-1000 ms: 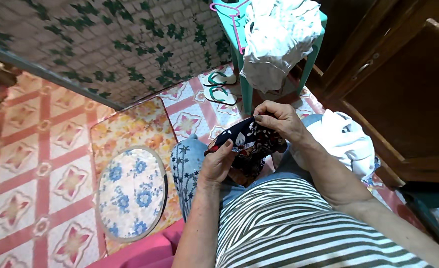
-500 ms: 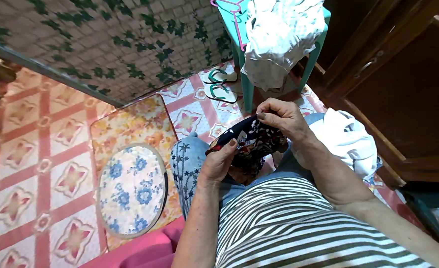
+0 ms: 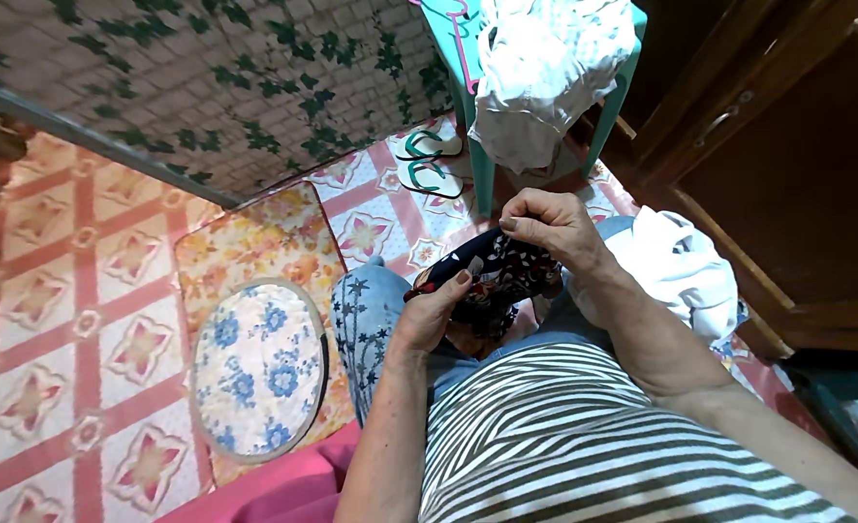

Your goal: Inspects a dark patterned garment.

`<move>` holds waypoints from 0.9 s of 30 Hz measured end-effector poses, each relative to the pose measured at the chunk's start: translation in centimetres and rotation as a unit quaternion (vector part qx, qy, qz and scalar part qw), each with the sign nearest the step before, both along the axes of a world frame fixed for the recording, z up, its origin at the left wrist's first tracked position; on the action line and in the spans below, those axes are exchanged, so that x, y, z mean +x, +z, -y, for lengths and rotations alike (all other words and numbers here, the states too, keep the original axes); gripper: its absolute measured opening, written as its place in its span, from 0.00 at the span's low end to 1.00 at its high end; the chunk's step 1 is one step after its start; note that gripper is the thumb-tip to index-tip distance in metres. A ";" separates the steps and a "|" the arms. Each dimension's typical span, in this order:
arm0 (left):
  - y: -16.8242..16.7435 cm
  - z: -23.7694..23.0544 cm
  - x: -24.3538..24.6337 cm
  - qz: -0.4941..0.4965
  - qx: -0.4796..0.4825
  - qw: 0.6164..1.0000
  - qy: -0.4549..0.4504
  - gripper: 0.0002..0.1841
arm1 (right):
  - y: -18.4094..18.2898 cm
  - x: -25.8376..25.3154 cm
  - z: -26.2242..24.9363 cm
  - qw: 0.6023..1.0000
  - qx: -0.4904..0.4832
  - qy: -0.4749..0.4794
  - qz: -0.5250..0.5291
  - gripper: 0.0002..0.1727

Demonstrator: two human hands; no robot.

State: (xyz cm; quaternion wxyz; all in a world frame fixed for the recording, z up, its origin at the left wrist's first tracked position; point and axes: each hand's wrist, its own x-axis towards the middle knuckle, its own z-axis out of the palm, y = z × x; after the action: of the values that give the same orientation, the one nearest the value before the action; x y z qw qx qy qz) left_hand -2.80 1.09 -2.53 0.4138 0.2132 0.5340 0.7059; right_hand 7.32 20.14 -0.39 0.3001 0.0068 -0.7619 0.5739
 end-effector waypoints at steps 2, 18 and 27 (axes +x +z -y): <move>-0.1 0.0 -0.1 -0.004 0.005 1.000 -0.004 0.13 | 0.0 -0.1 -0.1 1.000 0.004 0.005 -0.007 0.08; 0.0 0.0 0.0 -0.008 -0.006 1.000 0.008 0.09 | 0.1 -0.2 0.0 1.000 -0.007 0.002 -0.006 0.08; -0.1 0.3 0.1 0.016 0.028 0.999 0.040 0.15 | 0.0 0.0 -0.2 0.998 -0.005 0.040 0.046 0.07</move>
State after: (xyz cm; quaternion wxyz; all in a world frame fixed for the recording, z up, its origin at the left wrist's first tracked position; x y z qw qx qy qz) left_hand -2.72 0.77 -2.60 0.3872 0.1917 0.5159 0.7397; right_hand 7.30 20.35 -0.43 0.2410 0.0095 -0.7714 0.5888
